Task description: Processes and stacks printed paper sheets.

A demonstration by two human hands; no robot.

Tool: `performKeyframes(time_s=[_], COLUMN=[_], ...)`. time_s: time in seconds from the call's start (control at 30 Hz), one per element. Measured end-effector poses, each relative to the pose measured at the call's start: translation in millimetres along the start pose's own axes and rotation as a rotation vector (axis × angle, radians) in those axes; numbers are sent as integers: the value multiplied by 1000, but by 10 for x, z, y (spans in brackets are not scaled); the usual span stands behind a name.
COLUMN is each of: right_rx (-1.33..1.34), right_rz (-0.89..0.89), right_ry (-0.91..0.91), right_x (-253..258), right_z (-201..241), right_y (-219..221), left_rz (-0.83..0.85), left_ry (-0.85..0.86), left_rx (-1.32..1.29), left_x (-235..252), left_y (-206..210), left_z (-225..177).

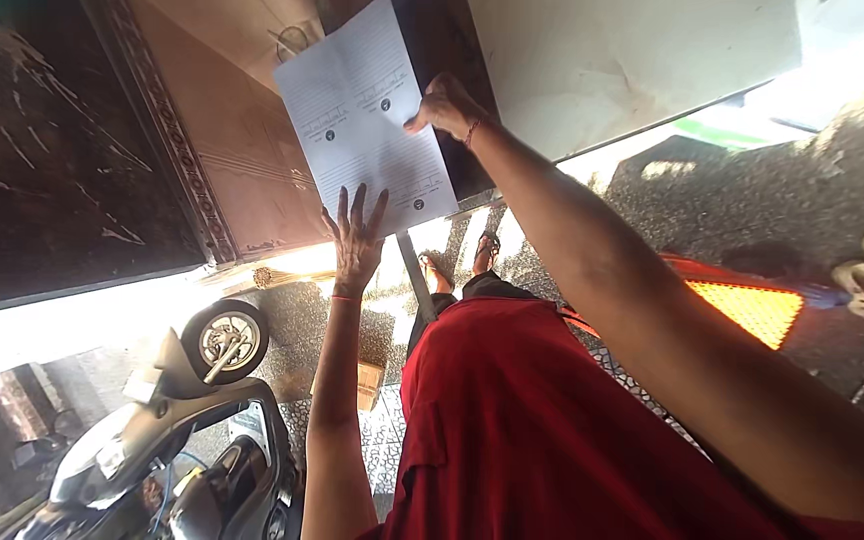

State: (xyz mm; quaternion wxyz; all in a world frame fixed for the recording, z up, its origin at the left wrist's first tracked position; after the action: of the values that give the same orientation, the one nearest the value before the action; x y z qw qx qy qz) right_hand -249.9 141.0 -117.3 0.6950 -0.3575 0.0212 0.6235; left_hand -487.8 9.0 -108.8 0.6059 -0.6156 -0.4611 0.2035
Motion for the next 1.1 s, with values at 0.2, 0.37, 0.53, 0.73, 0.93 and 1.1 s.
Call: performKeyframes(time_s=[0.2,0.37,0.53,0.73,0.93,1.1], right_rx=[18,21,7,-26,-30,-19], right_rz=[-2,0,-8,2,-4,-2], right_ry=[8,2,2,-7,-10,-14], right_x=[14,9,-13,-25,-35,-24], right_z=[-18,-19,-4,-3,-6,-8], right_y=[9,14,0,-6,-6,-11], left_rz=[5,9,9,21,8,77], left_ry=[-20,-23,-14,-9,-21,-121], left_rx=[-5,-8,10,24,19,20], left_x=[-7,-20,19,30,-10,-145], left_y=[0,8,-7,-7,-4,-144], left_z=[14,40,63,56,106,275])
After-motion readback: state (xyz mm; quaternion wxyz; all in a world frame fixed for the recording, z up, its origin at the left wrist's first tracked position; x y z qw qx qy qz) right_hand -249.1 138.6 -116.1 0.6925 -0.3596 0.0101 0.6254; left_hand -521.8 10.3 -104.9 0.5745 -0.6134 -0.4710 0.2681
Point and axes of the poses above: each hand's wrist, its own x-axis towards the middle knuckle, its own y-axis out of the palm, z = x × y, the point moved 4 cm from there along x, towards the middle knuckle, and after that the axes turned 11 degrees about -z, right-handed, at the moved point
